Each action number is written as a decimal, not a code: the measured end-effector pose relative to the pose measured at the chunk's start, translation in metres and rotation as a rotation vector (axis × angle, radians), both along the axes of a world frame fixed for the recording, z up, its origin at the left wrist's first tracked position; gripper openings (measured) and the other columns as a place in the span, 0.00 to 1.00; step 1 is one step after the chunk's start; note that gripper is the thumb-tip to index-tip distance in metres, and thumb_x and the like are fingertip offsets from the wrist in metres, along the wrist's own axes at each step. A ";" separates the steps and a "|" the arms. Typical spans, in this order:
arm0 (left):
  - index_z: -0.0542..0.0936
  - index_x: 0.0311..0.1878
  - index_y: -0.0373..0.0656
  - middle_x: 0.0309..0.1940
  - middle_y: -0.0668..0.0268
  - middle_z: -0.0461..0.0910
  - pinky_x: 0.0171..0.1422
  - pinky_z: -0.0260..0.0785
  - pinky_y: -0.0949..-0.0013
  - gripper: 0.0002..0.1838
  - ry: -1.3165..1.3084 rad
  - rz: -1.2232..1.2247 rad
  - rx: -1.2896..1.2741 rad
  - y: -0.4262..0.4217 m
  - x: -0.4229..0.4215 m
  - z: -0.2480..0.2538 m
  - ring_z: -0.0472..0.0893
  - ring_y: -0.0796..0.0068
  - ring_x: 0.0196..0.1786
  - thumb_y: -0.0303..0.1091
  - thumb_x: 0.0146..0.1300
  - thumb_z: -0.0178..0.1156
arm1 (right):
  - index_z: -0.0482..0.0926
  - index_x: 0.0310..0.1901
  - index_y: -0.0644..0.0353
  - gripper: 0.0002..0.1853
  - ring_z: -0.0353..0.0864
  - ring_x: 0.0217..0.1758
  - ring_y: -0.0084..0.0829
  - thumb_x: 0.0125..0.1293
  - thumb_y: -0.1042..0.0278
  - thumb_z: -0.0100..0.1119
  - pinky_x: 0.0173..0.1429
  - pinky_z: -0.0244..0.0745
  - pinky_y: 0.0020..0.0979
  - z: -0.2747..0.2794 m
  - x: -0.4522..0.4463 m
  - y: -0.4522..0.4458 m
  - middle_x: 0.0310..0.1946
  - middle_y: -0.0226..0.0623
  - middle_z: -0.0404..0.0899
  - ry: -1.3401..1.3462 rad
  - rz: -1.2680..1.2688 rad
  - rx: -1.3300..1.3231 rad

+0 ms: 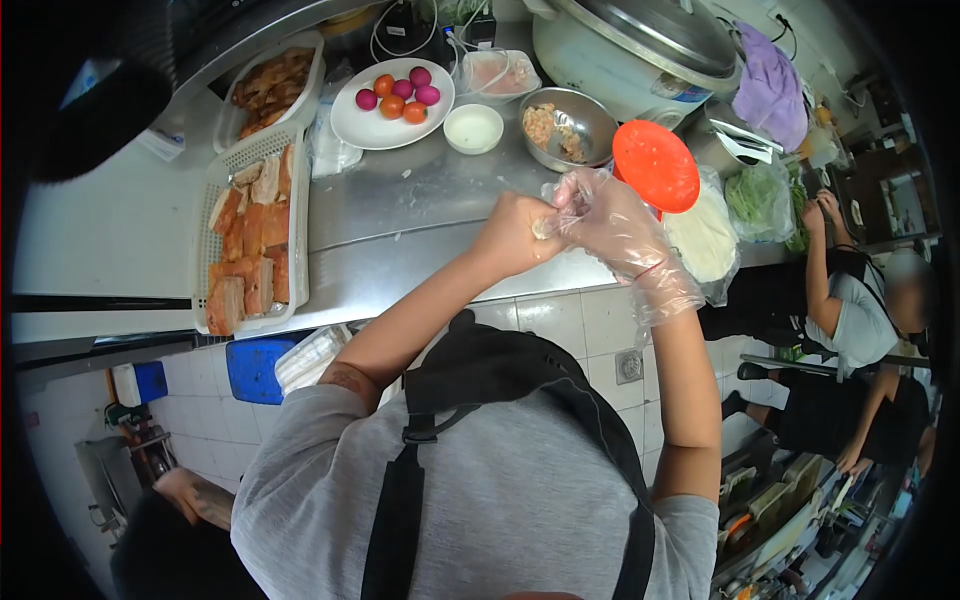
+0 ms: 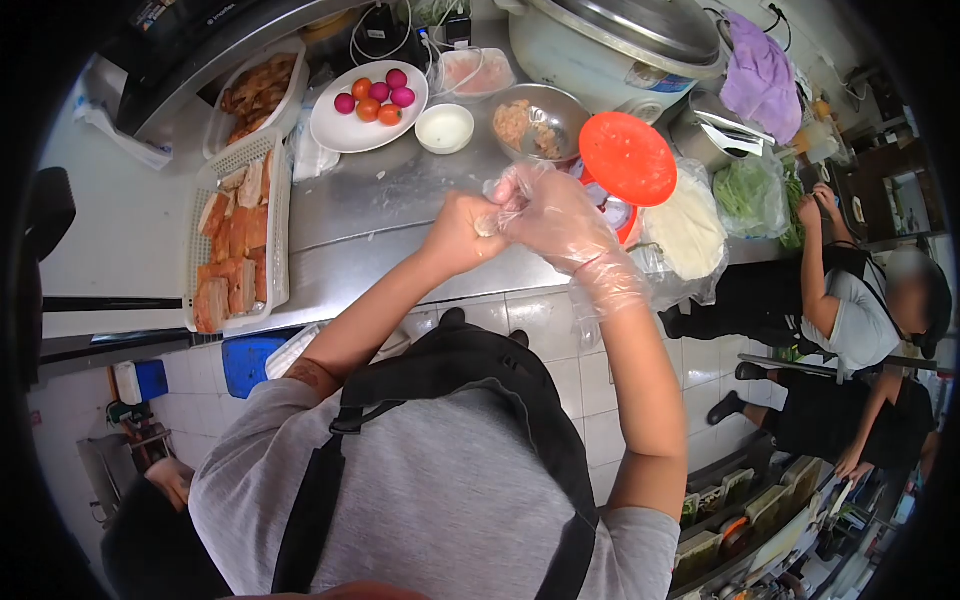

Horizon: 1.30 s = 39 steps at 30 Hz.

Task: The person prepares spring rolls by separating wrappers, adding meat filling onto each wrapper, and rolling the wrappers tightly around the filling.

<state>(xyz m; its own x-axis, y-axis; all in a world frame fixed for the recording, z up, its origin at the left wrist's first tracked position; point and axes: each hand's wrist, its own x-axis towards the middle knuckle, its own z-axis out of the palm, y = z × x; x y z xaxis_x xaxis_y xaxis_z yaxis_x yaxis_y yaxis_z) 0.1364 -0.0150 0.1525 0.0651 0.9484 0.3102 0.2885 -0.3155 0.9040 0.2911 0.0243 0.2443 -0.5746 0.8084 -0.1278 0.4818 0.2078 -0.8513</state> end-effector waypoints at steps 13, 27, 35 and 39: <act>0.82 0.26 0.34 0.22 0.52 0.82 0.32 0.73 0.62 0.11 -0.100 0.162 -0.044 0.005 0.005 -0.028 0.85 0.52 0.27 0.31 0.45 0.74 | 0.73 0.34 0.60 0.09 0.78 0.35 0.47 0.54 0.80 0.64 0.41 0.73 0.43 -0.025 -0.022 -0.013 0.31 0.45 0.75 -0.059 0.034 0.624; 0.82 0.45 0.36 0.43 0.59 0.86 0.51 0.75 0.62 0.19 -0.148 0.212 0.041 -0.010 -0.035 -0.022 0.85 0.64 0.46 0.31 0.49 0.74 | 0.75 0.34 0.60 0.04 0.79 0.41 0.55 0.56 0.76 0.56 0.44 0.73 0.47 -0.002 -0.083 -0.002 0.35 0.48 0.79 -0.303 0.472 0.461; 0.82 0.35 0.41 0.24 0.68 0.82 0.32 0.70 0.73 0.12 -0.389 0.339 -0.205 -0.043 -0.132 -0.015 0.80 0.77 0.25 0.36 0.56 0.74 | 0.78 0.50 0.56 0.21 0.76 0.37 0.22 0.59 0.58 0.73 0.40 0.72 0.26 -0.026 -0.133 0.035 0.35 0.28 0.73 0.302 0.485 -0.324; 0.71 0.24 0.53 0.14 0.78 0.66 0.22 0.56 0.76 0.21 -0.782 0.502 -0.424 -0.033 -0.212 -0.020 0.64 0.86 0.16 0.50 0.60 0.73 | 0.76 0.62 0.56 0.34 0.78 0.50 0.29 0.57 0.50 0.76 0.56 0.75 0.31 -0.116 -0.160 0.024 0.44 0.35 0.77 0.170 0.522 -0.199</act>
<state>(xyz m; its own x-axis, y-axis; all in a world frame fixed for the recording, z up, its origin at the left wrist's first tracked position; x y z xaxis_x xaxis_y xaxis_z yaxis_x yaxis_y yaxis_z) -0.0760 -0.0477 0.1330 -0.4471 0.8521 -0.2722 -0.4195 0.0691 0.9051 0.1307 0.0482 0.1280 -0.9161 0.3827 -0.1199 0.2122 0.2088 -0.9547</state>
